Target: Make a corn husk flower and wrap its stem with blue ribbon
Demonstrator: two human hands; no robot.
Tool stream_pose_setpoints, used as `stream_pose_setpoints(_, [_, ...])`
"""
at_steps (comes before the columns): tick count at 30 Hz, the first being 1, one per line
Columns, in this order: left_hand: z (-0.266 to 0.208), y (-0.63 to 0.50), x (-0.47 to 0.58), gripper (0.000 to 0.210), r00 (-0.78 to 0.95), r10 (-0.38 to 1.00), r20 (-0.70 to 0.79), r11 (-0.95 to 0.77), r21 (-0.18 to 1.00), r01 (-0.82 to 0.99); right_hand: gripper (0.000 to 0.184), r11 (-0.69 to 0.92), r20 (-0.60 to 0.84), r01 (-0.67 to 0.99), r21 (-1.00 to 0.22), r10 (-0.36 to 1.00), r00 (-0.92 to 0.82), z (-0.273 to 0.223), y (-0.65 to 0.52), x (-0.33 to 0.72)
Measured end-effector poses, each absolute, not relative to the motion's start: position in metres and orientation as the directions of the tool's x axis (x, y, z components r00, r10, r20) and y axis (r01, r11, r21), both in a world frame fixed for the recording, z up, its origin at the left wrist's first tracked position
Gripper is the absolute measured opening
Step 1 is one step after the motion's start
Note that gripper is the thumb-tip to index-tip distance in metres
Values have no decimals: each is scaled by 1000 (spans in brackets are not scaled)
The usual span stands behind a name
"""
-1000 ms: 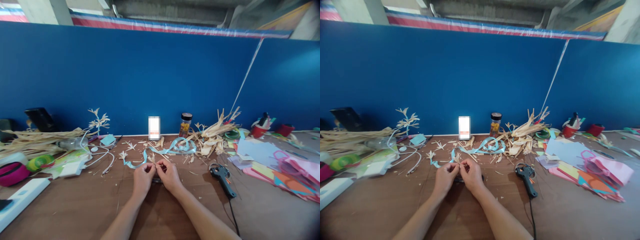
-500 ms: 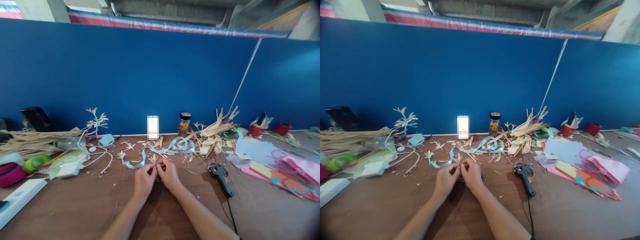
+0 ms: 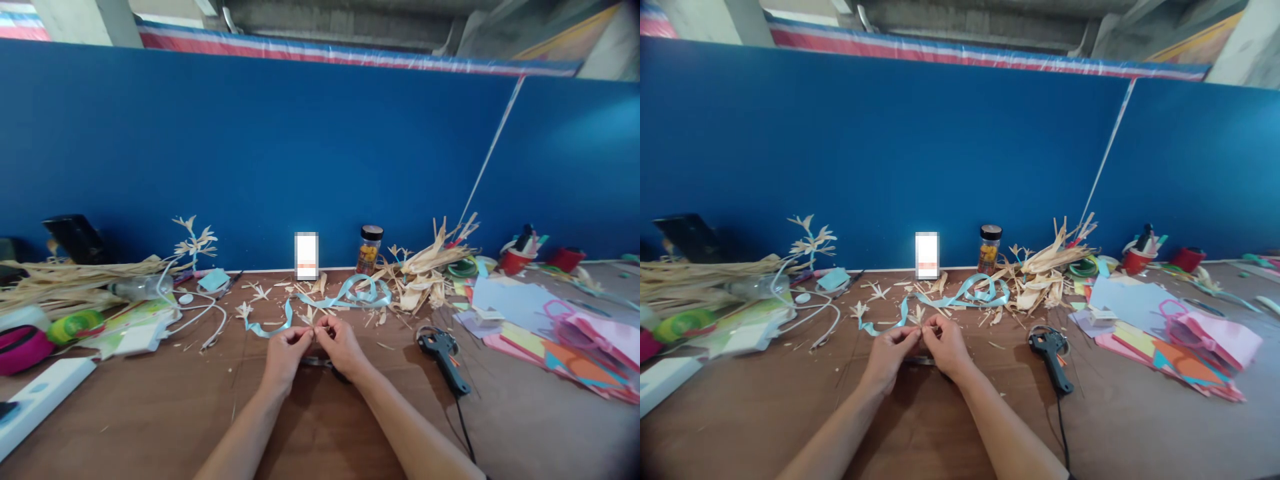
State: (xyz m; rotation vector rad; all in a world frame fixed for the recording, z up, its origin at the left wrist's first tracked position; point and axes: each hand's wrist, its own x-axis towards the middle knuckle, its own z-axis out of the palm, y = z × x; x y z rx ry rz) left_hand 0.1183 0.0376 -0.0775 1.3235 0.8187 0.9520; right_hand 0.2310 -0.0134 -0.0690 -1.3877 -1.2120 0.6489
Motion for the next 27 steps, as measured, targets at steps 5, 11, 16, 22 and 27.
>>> stream_pose_setpoints(5, [-75, 36, 120, 28, 455, 884, -107, 220, 954, -203, 13, 161, 273, 336, -928, 907, 320, -67, -14, 232])
stream_pose_setpoints(11, [-80, 36, 120, 24, 360, 932, 44, -16, 997, -80, 15, 134, 334, 470, -872, 865, 373, -72, -15, 225])
stream_pose_setpoints(16, [-74, 32, 116, 22, 297, 924, 242, -296, 943, 154, 18, 85, 420, 634, -769, 814, 400, -75, -18, 215])
stream_pose_setpoints(22, [-72, 31, 115, 20, 298, 869, 395, -479, 824, 302, 26, 158, 472, 711, -686, 840, 268, -67, -22, 216])
stream_pose_setpoints(27, [-72, 30, 116, 25, 396, 811, 430, -551, 789, 272, 26, 163, 467, 668, -727, 830, 306, -68, -20, 220])
